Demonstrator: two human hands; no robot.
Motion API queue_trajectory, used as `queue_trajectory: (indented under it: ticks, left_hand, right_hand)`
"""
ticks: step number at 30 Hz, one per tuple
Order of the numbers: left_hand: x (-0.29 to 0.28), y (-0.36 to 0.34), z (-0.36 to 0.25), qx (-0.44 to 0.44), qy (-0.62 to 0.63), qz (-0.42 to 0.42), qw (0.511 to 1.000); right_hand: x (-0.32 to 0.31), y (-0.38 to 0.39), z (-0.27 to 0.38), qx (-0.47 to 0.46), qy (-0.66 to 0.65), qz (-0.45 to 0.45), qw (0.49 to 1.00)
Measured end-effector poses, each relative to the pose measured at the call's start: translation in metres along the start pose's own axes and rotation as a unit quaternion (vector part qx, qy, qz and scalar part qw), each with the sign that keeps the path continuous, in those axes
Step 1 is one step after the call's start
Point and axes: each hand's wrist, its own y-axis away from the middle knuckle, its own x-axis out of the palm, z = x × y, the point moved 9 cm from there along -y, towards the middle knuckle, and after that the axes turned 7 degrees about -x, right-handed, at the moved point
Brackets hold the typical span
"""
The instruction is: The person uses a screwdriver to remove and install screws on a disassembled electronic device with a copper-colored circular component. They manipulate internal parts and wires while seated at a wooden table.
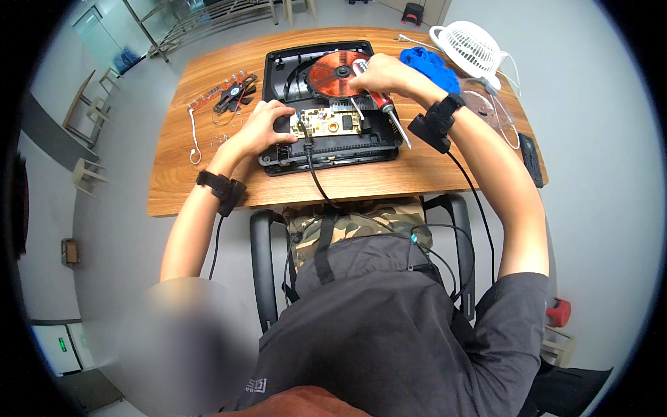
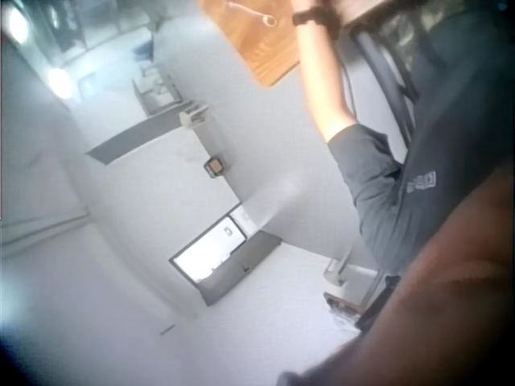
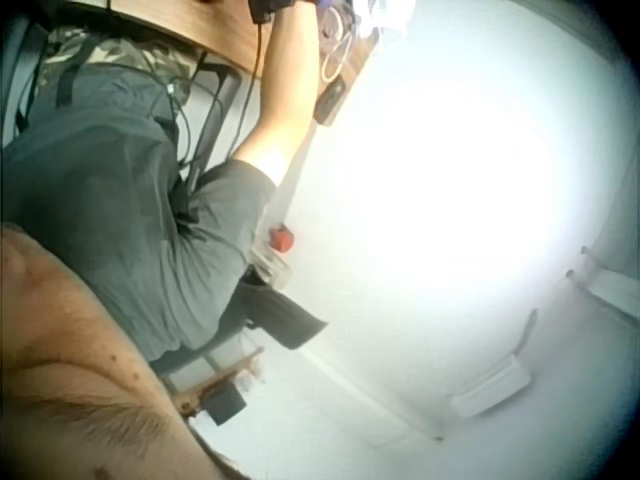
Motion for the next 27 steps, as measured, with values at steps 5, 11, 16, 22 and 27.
queue_trajectory:
  ticks: [5, 11, 16, 22, 27]
  left_hand:
    - [0.001, 0.0, 0.002, 0.005, 0.012, -0.009, 1.0]
    - [0.001, -0.001, 0.0, 0.001, 0.027, -0.009, 1.0]
    - [0.0, 0.001, 0.001, 0.022, 0.034, 0.009, 0.999]
    - [0.003, 0.0, 0.009, 0.043, 0.041, 0.02, 0.998]
    - [0.001, 0.001, 0.008, 0.036, 0.034, 0.018, 0.999]
  right_hand:
    - [0.022, 0.005, 0.01, 0.006, 0.064, 0.062, 0.996]
    - [0.048, 0.009, 0.004, -0.01, 0.084, 0.106, 0.991]
    - [0.044, 0.011, 0.011, -0.033, 0.113, 0.083, 0.99]
    - [0.047, 0.005, 0.013, -0.043, 0.094, 0.097, 0.99]
    - [0.034, 0.002, 0.023, -0.051, 0.115, 0.078, 0.989]
